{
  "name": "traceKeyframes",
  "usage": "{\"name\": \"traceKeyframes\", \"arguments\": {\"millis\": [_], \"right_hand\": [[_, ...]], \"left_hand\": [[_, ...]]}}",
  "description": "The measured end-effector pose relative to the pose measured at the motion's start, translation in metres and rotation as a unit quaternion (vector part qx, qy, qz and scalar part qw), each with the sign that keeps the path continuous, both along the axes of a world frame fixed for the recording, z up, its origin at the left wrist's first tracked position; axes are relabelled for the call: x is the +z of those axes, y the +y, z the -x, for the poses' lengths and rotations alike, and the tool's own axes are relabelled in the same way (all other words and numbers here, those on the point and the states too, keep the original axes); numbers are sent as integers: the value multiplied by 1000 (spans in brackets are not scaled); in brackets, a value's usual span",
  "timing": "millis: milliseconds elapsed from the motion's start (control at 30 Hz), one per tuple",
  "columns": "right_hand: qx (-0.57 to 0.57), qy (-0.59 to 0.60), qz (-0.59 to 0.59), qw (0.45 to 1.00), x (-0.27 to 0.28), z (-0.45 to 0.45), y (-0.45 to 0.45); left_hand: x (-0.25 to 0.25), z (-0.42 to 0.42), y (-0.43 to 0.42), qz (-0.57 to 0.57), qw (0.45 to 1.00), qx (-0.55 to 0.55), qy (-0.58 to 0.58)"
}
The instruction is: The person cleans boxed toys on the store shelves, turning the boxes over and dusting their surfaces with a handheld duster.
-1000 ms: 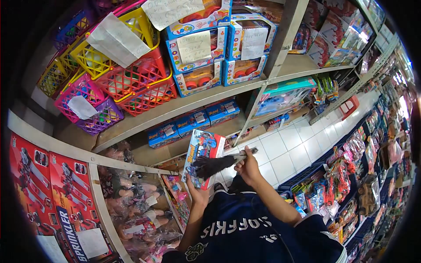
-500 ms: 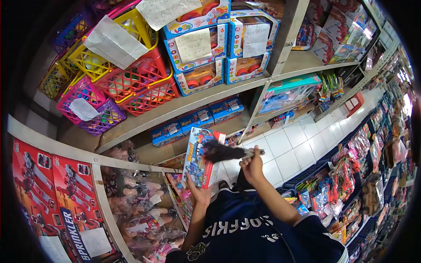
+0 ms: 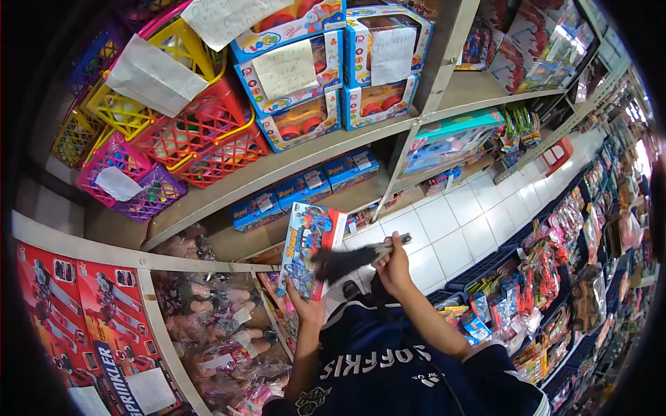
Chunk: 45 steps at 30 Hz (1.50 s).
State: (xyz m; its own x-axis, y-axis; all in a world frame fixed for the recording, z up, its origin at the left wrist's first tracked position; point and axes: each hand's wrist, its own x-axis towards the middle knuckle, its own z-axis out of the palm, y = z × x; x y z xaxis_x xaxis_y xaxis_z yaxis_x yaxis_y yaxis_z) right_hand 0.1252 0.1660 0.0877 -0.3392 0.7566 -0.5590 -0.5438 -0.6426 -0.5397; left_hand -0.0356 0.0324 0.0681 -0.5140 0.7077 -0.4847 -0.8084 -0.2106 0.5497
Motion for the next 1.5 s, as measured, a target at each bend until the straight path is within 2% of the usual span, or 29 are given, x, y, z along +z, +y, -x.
{"name": "traceKeyframes", "arguments": {"millis": [67,100,133,167,233,267,333,367,467,500,600,633,700,800,933,1000,1100,1133,1200,1233,1300,1400,1433,1467,1500], "right_hand": [[25,5,-26,999,1,1,-1],[34,8,-38,999,4,1,-2],[92,-38,-35,994,11,0,-6],[89,-37,-35,995,12,-1,-6],[55,-58,-21,997,13,-3,-3],[-19,8,-11,1000,7,-5,5],[-90,91,11,992,-3,-12,21],[-81,102,4,991,-6,-14,24],[43,7,5,999,14,-13,20],[40,8,4,999,12,-14,21],[-72,50,6,996,-1,-18,35],[-68,51,5,996,-3,-19,34],[-39,55,-7,998,-1,-15,32],[92,-27,-21,995,20,-10,18],[-71,-16,-22,997,-4,-19,32],[-59,-24,-45,997,0,-20,32],[85,-84,-73,990,13,-19,20],[93,-136,-93,982,11,-19,18],[10,-99,-102,990,-2,-18,26],[-51,-97,-52,993,-3,-18,30],[-58,-34,-62,996,-5,-20,30],[118,-66,-56,989,5,-19,21],[143,-90,-84,982,12,-19,19],[144,-91,-83,982,8,-20,21],[95,-92,-76,988,4,-17,23]], "left_hand": [[-4,0,-6,21,999,5,-28],[-3,2,-7,-7,999,-23,-42],[-2,4,-7,-35,996,-52,-56],[-1,2,-5,-35,996,-54,-67],[-4,-1,-8,-25,998,-41,-43],[-7,-2,-12,-13,999,-24,-21],[-9,-2,-18,5,1000,-24,-12],[-6,-3,-18,-3,1000,-27,-13],[-3,-3,-17,-2,999,-32,-5],[-3,-4,-16,7,1000,-28,1],[-8,-5,-18,16,999,-28,6],[-9,-5,-19,17,999,-34,8],[-7,-7,-20,13,999,-32,9],[-3,-14,-19,-10,1000,-19,-21],[-3,-14,-22,-41,997,-52,-33],[-1,-16,-28,-31,998,-36,-52],[17,-21,-23,-55,997,-19,-48],[19,-22,-21,-56,998,-9,-37],[9,-18,-27,-66,995,-10,-70],[7,-16,-28,-71,994,-12,-84],[5,-16,-28,-75,995,-6,-67],[8,-17,-28,-66,991,31,-110],[3,-17,-27,-76,993,18,-89],[-1,-16,-26,-86,994,8,-66],[2,-15,-29,-81,990,1,-111]]}}
